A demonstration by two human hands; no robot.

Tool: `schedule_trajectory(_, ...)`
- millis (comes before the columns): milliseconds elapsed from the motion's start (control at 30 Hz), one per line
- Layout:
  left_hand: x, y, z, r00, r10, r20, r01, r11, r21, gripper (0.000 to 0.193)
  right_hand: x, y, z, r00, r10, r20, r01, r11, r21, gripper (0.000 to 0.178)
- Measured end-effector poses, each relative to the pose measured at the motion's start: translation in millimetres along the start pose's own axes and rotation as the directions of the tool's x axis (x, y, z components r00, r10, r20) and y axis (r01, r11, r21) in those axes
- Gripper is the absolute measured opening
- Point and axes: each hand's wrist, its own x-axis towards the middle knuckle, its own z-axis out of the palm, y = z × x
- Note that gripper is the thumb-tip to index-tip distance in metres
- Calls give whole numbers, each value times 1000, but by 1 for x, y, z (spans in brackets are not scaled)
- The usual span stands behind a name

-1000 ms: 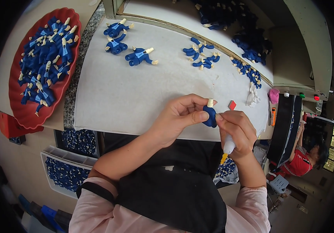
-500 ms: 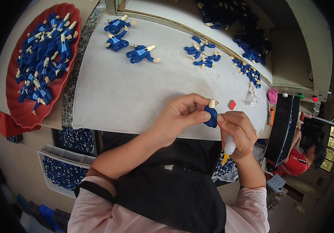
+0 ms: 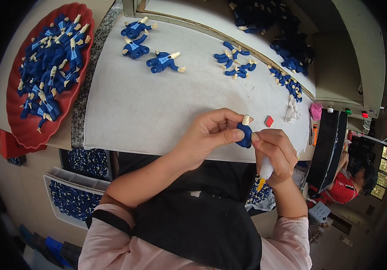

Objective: The person assembles toy figurines by applying glue from a bottle onto figurine bodies, attaching arm pieces by hand, and placing the assembled figurines on the table.

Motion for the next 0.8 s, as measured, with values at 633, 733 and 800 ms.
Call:
schedule_trajectory(633, -4, 7, 7, 997, -82, 2, 81, 993, -89, 45, -11, -14, 11, 978, 79, -193, -86, 996, -29, 25)
schedule_trajectory(733, -4, 1, 3, 994, -87, 65, 100, 962, -253, 46, -20, -19, 5, 920, 278, -275, -253, 960, 123, 32)
schedule_trajectory(800, -3, 1, 2, 991, -108, 84, 130, 932, -338, 45, -31, -15, -1, 869, 446, -214, -400, 888, 227, 45)
